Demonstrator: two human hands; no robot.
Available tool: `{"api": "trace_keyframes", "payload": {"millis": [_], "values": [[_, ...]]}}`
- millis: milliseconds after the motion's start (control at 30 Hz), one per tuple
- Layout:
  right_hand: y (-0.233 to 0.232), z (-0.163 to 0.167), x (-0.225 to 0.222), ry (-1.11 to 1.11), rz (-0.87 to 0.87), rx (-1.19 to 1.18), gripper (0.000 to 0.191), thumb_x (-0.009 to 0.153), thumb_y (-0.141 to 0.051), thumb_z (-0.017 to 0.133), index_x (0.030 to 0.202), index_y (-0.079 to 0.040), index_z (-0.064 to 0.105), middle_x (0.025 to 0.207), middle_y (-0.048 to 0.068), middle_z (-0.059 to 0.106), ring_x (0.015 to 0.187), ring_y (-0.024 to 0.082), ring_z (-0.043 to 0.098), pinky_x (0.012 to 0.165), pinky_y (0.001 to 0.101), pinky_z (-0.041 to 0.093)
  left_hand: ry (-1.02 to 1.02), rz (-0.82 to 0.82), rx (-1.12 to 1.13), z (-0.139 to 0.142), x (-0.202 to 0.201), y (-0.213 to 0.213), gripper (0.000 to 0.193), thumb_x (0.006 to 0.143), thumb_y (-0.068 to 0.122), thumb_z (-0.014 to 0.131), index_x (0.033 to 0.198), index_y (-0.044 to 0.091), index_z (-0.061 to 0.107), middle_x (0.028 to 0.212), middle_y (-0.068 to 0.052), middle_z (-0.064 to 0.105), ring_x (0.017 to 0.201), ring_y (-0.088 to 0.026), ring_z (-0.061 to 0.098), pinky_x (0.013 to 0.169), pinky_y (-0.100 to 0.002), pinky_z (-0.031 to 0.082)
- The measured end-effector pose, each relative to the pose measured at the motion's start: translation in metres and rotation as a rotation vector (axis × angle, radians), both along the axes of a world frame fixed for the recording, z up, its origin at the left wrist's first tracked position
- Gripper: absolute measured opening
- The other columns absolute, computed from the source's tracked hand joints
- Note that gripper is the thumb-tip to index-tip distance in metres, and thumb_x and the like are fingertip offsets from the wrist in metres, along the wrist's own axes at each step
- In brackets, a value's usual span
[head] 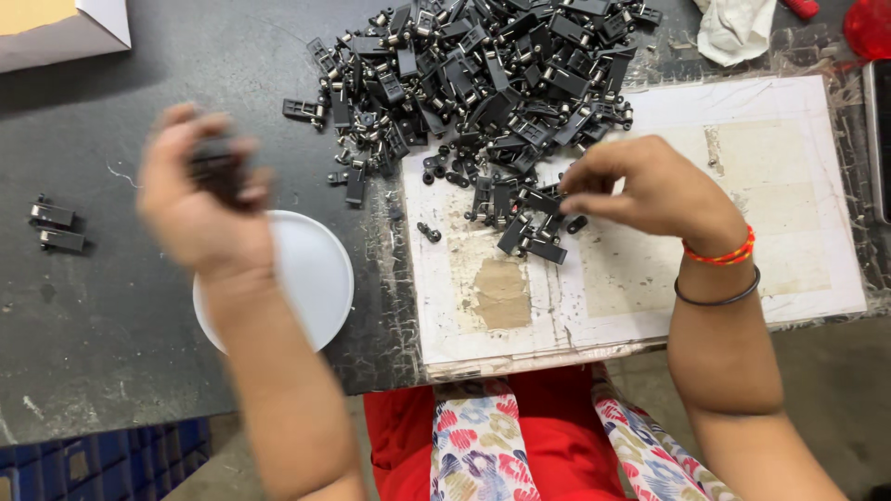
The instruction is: The person pours black plastic hinge components out of plastic bags onto the work table, then picks up the parts one at a time and presses them together by hand, occasionally using red-handled pliers to adjust or secure the pieces, setting finished assemblies aside on the table.
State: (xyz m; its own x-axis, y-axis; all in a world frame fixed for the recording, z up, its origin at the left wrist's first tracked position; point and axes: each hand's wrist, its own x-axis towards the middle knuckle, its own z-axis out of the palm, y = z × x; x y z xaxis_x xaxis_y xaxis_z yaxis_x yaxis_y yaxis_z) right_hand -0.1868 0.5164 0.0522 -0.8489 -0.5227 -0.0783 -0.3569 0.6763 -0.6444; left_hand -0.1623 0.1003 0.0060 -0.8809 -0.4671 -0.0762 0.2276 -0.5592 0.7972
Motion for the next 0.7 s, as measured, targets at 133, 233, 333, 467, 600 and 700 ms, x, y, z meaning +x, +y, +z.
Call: {"api": "trace_keyframes", "payload": {"millis": [133,233,333,467,600,700], "values": [[-0.01,0.003,0.009,-0.065,0.11,0.13,0.031,0.071,-0.027,0.087,0.096,-0.009,0.077,0.076,0.007,0.073,0.068,0.022,0.071,0.062,0.0349,0.056,-0.005,0.257,-0.131,-0.018,0.026,-0.111,0.025,0.103,0.025,0.068,0.121,0.01,0.059,0.119,-0.008,0.064,0.109,-0.022,0.061,0.091,-0.043,0.054],[-0.027,0.0,0.02,-0.046,0.117,0.28,0.04,0.068,-0.033,0.087,0.1,-0.012,0.077,0.077,0.007,0.072,0.071,0.026,0.069,0.064,0.0398,0.054,-0.007,0.245,-0.189,-0.021,0.038,-0.152,0.04,0.107,0.033,0.062,0.134,0.003,0.059,0.136,-0.01,0.06,0.125,-0.021,0.059,0.115,-0.041,0.049],[-0.039,-0.004,0.027,0.058,0.109,0.392,0.038,0.068,-0.035,0.086,0.096,-0.012,0.077,0.082,0.006,0.072,0.075,0.029,0.068,0.066,0.0434,0.053,-0.149,0.336,-0.324,-0.007,0.036,-0.133,0.038,0.097,0.03,0.064,0.125,0.004,0.066,0.124,-0.006,0.072,0.117,-0.015,0.071,0.106,-0.03,0.056],[-0.04,-0.005,0.025,0.214,0.132,0.257,0.027,0.072,-0.03,0.086,0.086,-0.009,0.077,0.081,0.006,0.071,0.074,0.028,0.068,0.065,0.0411,0.053,0.096,0.079,-0.617,0.017,0.011,-0.024,0.021,0.107,0.006,0.064,0.128,0.008,0.059,0.123,-0.006,0.065,0.112,-0.014,0.065,0.106,-0.028,0.058],[-0.031,-0.007,0.02,0.086,0.008,-0.19,0.024,0.08,-0.019,0.087,0.092,-0.004,0.074,0.08,0.004,0.071,0.067,0.015,0.067,0.06,0.0284,0.054,0.064,-0.604,-1.127,0.026,-0.006,0.102,0.023,0.101,0.024,0.066,0.12,0.015,0.074,0.118,0.0,0.077,0.103,-0.014,0.076,0.086,-0.031,0.059],[-0.03,-0.01,0.021,-0.125,-0.2,-0.36,0.022,0.083,-0.013,0.087,0.096,-0.003,0.073,0.075,0.003,0.072,0.066,0.008,0.069,0.055,0.0236,0.054,0.088,-0.959,-0.718,0.024,-0.003,0.153,0.037,0.095,0.02,0.073,0.128,0.007,0.065,0.111,-0.002,0.076,0.092,-0.009,0.071,0.077,-0.025,0.059]]}}
